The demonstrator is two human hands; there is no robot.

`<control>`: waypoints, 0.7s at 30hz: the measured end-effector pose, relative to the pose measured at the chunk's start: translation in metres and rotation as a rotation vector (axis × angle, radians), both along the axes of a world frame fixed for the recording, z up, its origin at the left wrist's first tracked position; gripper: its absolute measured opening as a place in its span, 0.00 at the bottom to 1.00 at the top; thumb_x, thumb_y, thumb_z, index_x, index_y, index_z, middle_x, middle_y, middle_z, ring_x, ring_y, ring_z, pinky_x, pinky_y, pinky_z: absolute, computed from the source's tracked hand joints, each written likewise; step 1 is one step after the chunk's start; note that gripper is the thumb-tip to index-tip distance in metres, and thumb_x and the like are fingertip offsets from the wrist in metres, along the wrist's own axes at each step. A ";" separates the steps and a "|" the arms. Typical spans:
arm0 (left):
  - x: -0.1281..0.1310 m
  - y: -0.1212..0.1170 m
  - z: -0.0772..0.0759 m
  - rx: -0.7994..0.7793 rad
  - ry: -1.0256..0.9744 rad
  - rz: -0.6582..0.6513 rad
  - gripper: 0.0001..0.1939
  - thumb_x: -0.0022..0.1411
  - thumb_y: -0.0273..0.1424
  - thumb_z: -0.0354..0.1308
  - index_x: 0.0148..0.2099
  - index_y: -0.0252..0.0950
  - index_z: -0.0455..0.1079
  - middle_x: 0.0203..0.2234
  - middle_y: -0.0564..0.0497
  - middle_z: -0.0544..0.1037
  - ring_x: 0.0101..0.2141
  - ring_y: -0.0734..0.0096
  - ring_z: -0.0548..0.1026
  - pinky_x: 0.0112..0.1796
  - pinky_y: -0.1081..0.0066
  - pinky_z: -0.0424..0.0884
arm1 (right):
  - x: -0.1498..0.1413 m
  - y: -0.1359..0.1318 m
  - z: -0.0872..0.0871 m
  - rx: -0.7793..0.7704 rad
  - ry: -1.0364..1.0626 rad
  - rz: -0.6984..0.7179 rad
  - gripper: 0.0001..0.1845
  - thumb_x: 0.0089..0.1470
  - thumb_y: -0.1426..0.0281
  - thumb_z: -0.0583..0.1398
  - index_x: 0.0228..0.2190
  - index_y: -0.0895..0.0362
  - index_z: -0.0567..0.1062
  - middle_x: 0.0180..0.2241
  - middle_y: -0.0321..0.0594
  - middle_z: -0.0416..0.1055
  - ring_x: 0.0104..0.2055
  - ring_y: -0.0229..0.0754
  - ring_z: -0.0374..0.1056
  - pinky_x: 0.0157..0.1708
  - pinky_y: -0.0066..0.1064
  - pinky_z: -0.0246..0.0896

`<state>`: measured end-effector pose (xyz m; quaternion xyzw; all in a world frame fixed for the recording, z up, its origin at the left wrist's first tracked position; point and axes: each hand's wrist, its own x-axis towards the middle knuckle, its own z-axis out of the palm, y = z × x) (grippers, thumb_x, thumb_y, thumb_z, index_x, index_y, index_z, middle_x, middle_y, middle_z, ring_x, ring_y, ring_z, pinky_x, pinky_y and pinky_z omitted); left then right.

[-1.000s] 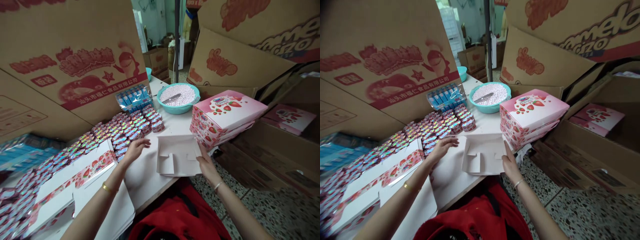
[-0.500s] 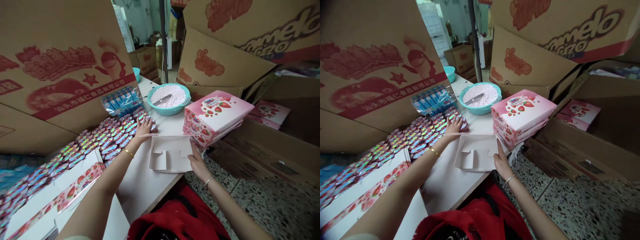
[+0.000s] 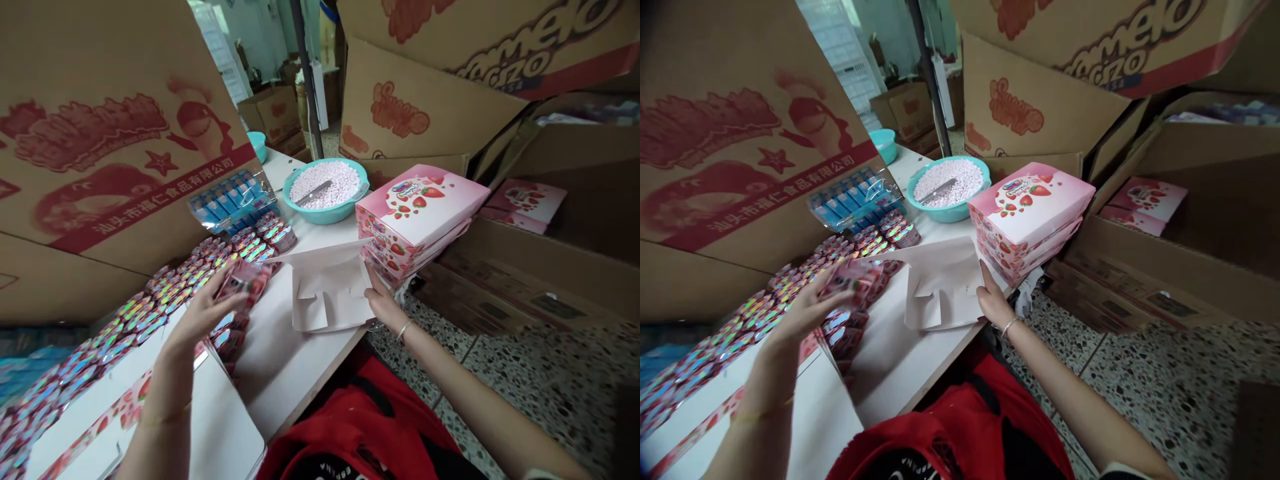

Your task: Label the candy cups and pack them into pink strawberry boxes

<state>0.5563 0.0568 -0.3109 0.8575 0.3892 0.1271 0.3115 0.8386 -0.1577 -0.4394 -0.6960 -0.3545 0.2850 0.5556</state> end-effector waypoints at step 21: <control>0.126 -0.088 -0.062 0.488 0.802 -0.623 0.20 0.59 0.30 0.61 0.53 0.28 0.71 0.49 0.33 0.76 0.51 0.51 0.74 0.62 0.46 0.53 | 0.009 0.004 -0.009 0.058 0.088 0.087 0.41 0.53 0.69 0.52 0.68 0.54 0.52 0.69 0.35 0.48 0.72 0.44 0.41 0.70 0.43 0.29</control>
